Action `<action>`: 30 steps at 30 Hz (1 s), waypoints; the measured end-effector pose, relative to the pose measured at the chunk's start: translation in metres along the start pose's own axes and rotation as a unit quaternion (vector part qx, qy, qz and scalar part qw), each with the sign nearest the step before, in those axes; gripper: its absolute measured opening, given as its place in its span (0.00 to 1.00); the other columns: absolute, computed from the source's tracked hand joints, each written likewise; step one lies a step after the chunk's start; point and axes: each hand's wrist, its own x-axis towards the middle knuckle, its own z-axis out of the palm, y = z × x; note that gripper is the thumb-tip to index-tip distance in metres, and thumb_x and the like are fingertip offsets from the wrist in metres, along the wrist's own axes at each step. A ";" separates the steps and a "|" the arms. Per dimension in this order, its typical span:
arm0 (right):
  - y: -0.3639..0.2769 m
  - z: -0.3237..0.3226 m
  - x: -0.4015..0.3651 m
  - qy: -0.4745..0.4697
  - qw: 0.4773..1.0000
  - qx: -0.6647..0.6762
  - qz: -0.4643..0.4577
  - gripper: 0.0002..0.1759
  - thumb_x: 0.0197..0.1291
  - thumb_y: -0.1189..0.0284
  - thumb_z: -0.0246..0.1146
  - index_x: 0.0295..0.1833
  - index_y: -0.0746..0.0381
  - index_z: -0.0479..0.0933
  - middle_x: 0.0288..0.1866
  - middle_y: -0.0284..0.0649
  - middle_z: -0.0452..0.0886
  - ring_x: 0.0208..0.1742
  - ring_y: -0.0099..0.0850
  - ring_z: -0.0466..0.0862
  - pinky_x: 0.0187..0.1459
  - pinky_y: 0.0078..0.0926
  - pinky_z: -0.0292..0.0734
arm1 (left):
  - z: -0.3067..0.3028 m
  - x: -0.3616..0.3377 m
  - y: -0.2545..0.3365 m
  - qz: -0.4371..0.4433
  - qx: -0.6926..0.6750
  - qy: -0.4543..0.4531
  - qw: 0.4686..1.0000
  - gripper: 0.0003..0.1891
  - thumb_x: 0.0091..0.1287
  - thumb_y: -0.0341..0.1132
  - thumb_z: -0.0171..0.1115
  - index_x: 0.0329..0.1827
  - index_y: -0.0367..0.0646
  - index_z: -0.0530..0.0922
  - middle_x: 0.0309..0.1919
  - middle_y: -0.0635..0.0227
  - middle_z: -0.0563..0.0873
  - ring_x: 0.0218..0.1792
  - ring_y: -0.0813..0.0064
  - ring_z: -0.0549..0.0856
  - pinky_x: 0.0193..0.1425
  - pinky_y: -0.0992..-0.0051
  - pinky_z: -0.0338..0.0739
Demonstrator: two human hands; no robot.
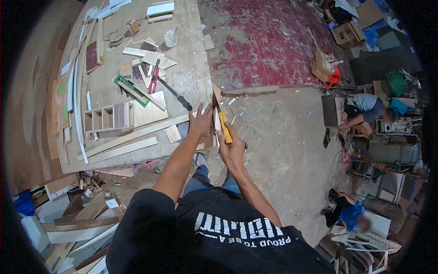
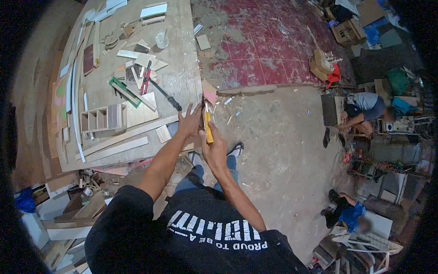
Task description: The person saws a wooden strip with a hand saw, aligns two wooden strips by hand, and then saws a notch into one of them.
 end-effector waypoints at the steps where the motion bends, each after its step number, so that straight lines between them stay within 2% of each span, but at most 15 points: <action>1: -0.003 -0.001 0.006 -0.014 1.000 -0.006 0.024 0.24 0.74 0.67 0.64 0.69 0.67 0.75 0.27 0.38 0.82 0.22 0.23 0.78 0.25 0.26 0.73 | -0.004 0.000 -0.001 0.001 0.004 0.002 1.000 0.60 0.52 0.52 0.76 0.87 0.51 0.48 0.87 0.80 0.48 0.86 0.61 0.50 0.73 0.28 0.56; 3: 0.006 -0.004 -0.016 0.013 1.000 0.018 -0.015 0.24 0.74 0.66 0.64 0.70 0.67 0.75 0.27 0.37 0.81 0.21 0.22 0.77 0.24 0.24 0.73 | -0.009 0.000 0.000 -0.001 -0.048 -0.031 0.998 0.62 0.51 0.57 0.76 0.87 0.52 0.48 0.87 0.80 0.48 0.86 0.61 0.47 0.73 0.27 0.55; 5: 0.001 -0.014 -0.031 0.005 0.999 0.038 0.010 0.26 0.74 0.63 0.64 0.69 0.69 0.74 0.41 0.62 0.86 0.41 0.35 0.90 0.40 0.36 0.81 | -0.012 -0.001 0.000 0.002 -0.064 -0.022 0.998 0.65 0.48 0.61 0.77 0.87 0.53 0.48 0.87 0.80 0.48 0.86 0.61 0.48 0.72 0.27 0.55; 7: 0.005 -0.010 -0.017 0.003 0.999 0.045 0.025 0.26 0.74 0.64 0.64 0.69 0.69 0.74 0.44 0.61 0.87 0.43 0.38 0.90 0.43 0.35 0.82 | -0.014 -0.004 0.002 -0.003 -0.054 -0.010 0.998 0.69 0.42 0.66 0.80 0.87 0.52 0.51 0.87 0.79 0.52 0.85 0.59 0.50 0.71 0.30 0.58; 9: 0.018 0.003 0.008 0.015 0.999 0.038 0.022 0.24 0.74 0.68 0.65 0.70 0.66 0.75 0.26 0.34 0.79 0.21 0.18 0.75 0.23 0.21 0.71 | -0.005 -0.003 0.002 0.000 -0.054 -0.004 0.999 0.70 0.41 0.67 0.80 0.87 0.52 0.51 0.86 0.79 0.53 0.85 0.59 0.50 0.71 0.30 0.58; 13: 0.009 -0.010 -0.021 0.035 0.999 0.028 -0.024 0.24 0.73 0.66 0.66 0.69 0.66 0.76 0.29 0.36 0.81 0.22 0.19 0.76 0.24 0.21 0.72 | -0.014 -0.002 0.001 -0.002 -0.032 0.001 0.999 0.69 0.41 0.68 0.80 0.86 0.52 0.52 0.86 0.78 0.54 0.85 0.59 0.50 0.71 0.29 0.58; 15: 0.002 -0.014 -0.023 0.022 0.998 0.060 0.017 0.24 0.73 0.66 0.66 0.69 0.67 0.76 0.32 0.39 0.83 0.24 0.20 0.79 0.27 0.23 0.74 | -0.019 -0.004 0.002 -0.003 -0.050 0.004 0.999 0.69 0.42 0.68 0.79 0.86 0.52 0.52 0.86 0.78 0.54 0.85 0.60 0.50 0.71 0.29 0.58; 17: 0.021 -0.001 -0.006 0.079 0.992 -0.006 -0.100 0.24 0.72 0.66 0.66 0.68 0.66 0.77 0.38 0.46 0.87 0.30 0.25 0.84 0.33 0.28 0.79 | -0.015 -0.003 0.001 -0.004 -0.039 -0.015 0.999 0.68 0.43 0.67 0.79 0.86 0.52 0.53 0.86 0.78 0.54 0.86 0.61 0.50 0.71 0.29 0.58; 18: 0.015 0.003 0.010 0.025 0.999 0.024 0.037 0.24 0.72 0.65 0.66 0.67 0.67 0.78 0.44 0.53 0.89 0.37 0.30 0.87 0.41 0.32 0.81 | -0.008 0.000 0.001 -0.001 -0.011 0.002 1.000 0.68 0.44 0.66 0.80 0.87 0.53 0.51 0.86 0.79 0.54 0.86 0.61 0.49 0.71 0.29 0.58; 21: 0.013 0.014 0.041 0.017 1.000 0.021 0.014 0.24 0.73 0.64 0.65 0.67 0.68 0.78 0.44 0.54 0.89 0.37 0.29 0.87 0.40 0.30 0.81 | -0.006 0.000 -0.001 0.000 -0.008 0.001 1.000 0.65 0.47 0.63 0.78 0.87 0.52 0.51 0.87 0.77 0.52 0.86 0.60 0.51 0.70 0.27 0.58; 23: 0.014 0.004 0.009 0.026 1.000 0.001 0.009 0.24 0.73 0.64 0.65 0.67 0.69 0.77 0.42 0.53 0.88 0.35 0.29 0.86 0.39 0.29 0.81 | -0.013 -0.005 0.002 -0.001 -0.029 -0.017 0.999 0.62 0.49 0.58 0.77 0.86 0.52 0.52 0.86 0.77 0.52 0.86 0.59 0.51 0.70 0.27 0.58; 26: -0.008 -0.020 -0.020 0.001 0.996 0.066 0.067 0.26 0.73 0.64 0.64 0.67 0.71 0.76 0.56 0.63 0.85 0.50 0.41 0.90 0.51 0.32 0.82 | -0.031 -0.008 0.008 -0.012 -0.072 -0.025 0.997 0.58 0.51 0.49 0.76 0.86 0.52 0.53 0.86 0.77 0.53 0.86 0.59 0.50 0.71 0.27 0.57; 27: 0.002 -0.014 -0.013 0.000 0.996 0.063 0.070 0.26 0.73 0.64 0.64 0.67 0.71 0.76 0.56 0.63 0.85 0.50 0.41 0.90 0.51 0.32 0.82 | -0.033 -0.009 0.009 -0.016 -0.086 -0.022 0.996 0.57 0.52 0.45 0.75 0.86 0.52 0.53 0.86 0.78 0.53 0.86 0.59 0.50 0.71 0.26 0.57; 29: 0.034 0.007 0.019 0.030 0.998 -0.012 -0.051 0.25 0.73 0.64 0.64 0.67 0.71 0.76 0.57 0.64 0.84 0.54 0.47 0.89 0.54 0.37 0.81 | -0.032 -0.004 0.007 -0.018 -0.064 -0.027 0.997 0.56 0.52 0.44 0.75 0.86 0.52 0.53 0.86 0.78 0.53 0.86 0.59 0.50 0.71 0.26 0.57; 30: 0.034 0.015 0.036 0.018 1.000 0.012 0.001 0.25 0.73 0.64 0.64 0.67 0.70 0.76 0.55 0.64 0.85 0.53 0.52 0.89 0.54 0.40 0.81 | -0.028 -0.005 0.009 -0.019 -0.041 -0.035 0.998 0.56 0.52 0.43 0.75 0.86 0.52 0.53 0.86 0.78 0.53 0.86 0.59 0.50 0.71 0.26 0.57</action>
